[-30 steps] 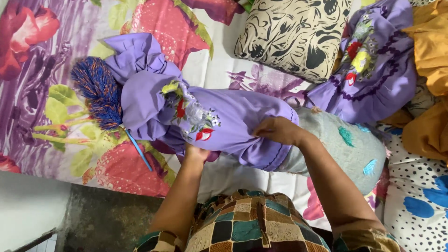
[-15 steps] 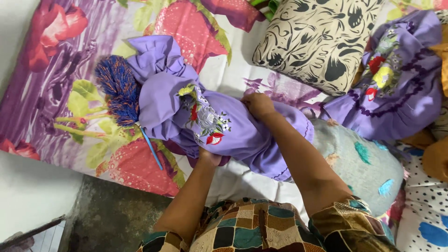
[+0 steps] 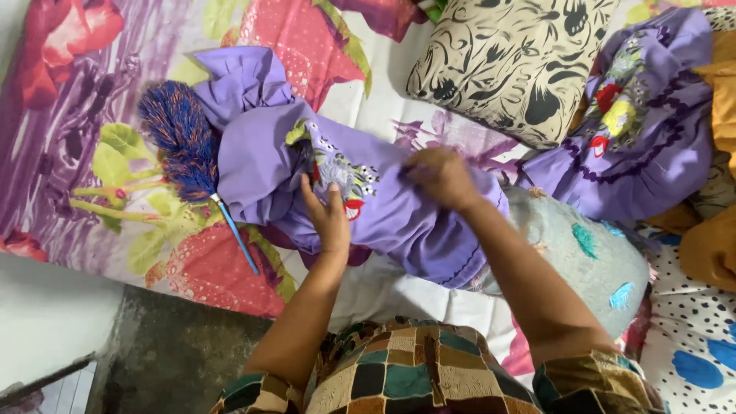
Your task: The person inserts a cylindrical pillow into a purple floral-patterned fabric cover, aligns the edges, and ties the drawstring at the opening to secure the cover.
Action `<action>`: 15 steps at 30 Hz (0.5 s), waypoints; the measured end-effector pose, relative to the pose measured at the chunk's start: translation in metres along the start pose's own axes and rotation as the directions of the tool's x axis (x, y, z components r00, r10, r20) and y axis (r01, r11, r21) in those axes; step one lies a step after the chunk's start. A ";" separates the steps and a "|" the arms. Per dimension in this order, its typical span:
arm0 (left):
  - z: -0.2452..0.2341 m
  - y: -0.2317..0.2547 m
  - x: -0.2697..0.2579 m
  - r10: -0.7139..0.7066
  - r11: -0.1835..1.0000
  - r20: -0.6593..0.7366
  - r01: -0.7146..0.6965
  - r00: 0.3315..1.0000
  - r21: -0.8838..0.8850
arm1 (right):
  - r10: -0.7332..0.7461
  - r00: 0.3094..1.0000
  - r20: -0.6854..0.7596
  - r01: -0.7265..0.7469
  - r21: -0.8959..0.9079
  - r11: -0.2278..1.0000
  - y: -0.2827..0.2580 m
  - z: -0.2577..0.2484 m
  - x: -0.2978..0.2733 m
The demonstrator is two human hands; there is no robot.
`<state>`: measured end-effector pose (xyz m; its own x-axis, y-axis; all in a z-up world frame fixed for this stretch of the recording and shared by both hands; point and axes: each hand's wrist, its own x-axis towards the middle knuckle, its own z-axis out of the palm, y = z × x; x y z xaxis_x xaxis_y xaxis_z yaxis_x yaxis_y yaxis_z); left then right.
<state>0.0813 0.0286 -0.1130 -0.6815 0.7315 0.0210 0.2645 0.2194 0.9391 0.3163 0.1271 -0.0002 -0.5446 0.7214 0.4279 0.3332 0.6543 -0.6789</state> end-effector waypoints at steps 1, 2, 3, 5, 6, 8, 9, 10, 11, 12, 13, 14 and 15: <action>0.004 0.000 -0.001 0.011 1.000 -0.001 -0.011 1.000 -0.007 | -0.008 1.000 -0.008 0.008 -0.006 1.000 -0.005 0.010 0.003; 0.007 0.001 -0.002 0.028 0.999 -0.033 -0.027 0.999 0.024 | -0.096 0.995 0.018 0.096 -0.005 0.995 -0.010 0.019 0.006; 0.007 -0.001 -0.010 0.036 0.998 -0.061 -0.032 0.997 0.062 | -0.174 0.984 0.049 0.174 0.004 0.985 -0.017 0.031 0.004; 0.001 0.014 -0.019 0.027 0.999 -0.049 -0.025 0.998 0.030 | -0.159 0.984 0.084 0.168 -0.121 0.978 -0.005 0.045 -0.005; -0.003 0.020 -0.025 0.018 1.000 -0.038 -0.018 0.999 -0.003 | -0.142 0.983 0.118 0.167 -0.244 0.955 0.001 0.054 -0.011; -0.013 0.038 -0.039 -0.012 1.000 -0.006 0.012 1.000 -0.025 | -0.106 0.981 0.164 0.146 -0.258 0.955 0.002 0.042 -0.018; -0.018 0.046 -0.046 -0.044 0.998 0.027 0.046 0.999 -0.046 | -0.069 0.975 0.212 0.126 -0.271 0.954 0.003 0.037 -0.021; -0.016 0.042 -0.050 -0.044 0.998 0.021 0.045 0.999 -0.047 | -0.073 0.974 0.214 0.131 -0.269 0.954 -0.004 0.026 -0.021; -0.014 0.037 -0.058 -0.050 0.998 0.041 0.052 0.998 -0.043 | -0.033 0.968 0.247 0.106 -0.289 0.951 -0.011 0.015 -0.024; -0.013 0.032 -0.065 -0.056 0.998 0.060 0.059 0.997 -0.038 | 0.008 0.960 0.279 0.083 -0.310 0.947 -0.019 0.004 -0.027; -0.010 0.028 -0.071 -0.057 0.997 0.057 0.059 0.997 -0.041 | 0.005 0.960 0.281 0.086 -0.311 0.947 -0.018 0.000 -0.033; -0.008 0.025 -0.077 -0.122 0.991 0.074 0.126 0.990 -0.048 | 0.053 0.950 0.306 0.061 -0.352 0.934 -0.016 -0.004 -0.040; -0.006 0.021 -0.084 -0.187 0.980 0.091 0.193 0.978 -0.053 | 0.103 0.939 0.329 0.036 -0.391 0.919 -0.016 -0.008 -0.047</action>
<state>0.1396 -0.0319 -0.0928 -0.6538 0.7333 -0.1866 0.0921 0.3219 0.9423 0.3427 0.0848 -0.0048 -0.7299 0.6699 0.1359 0.5879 0.7167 -0.3752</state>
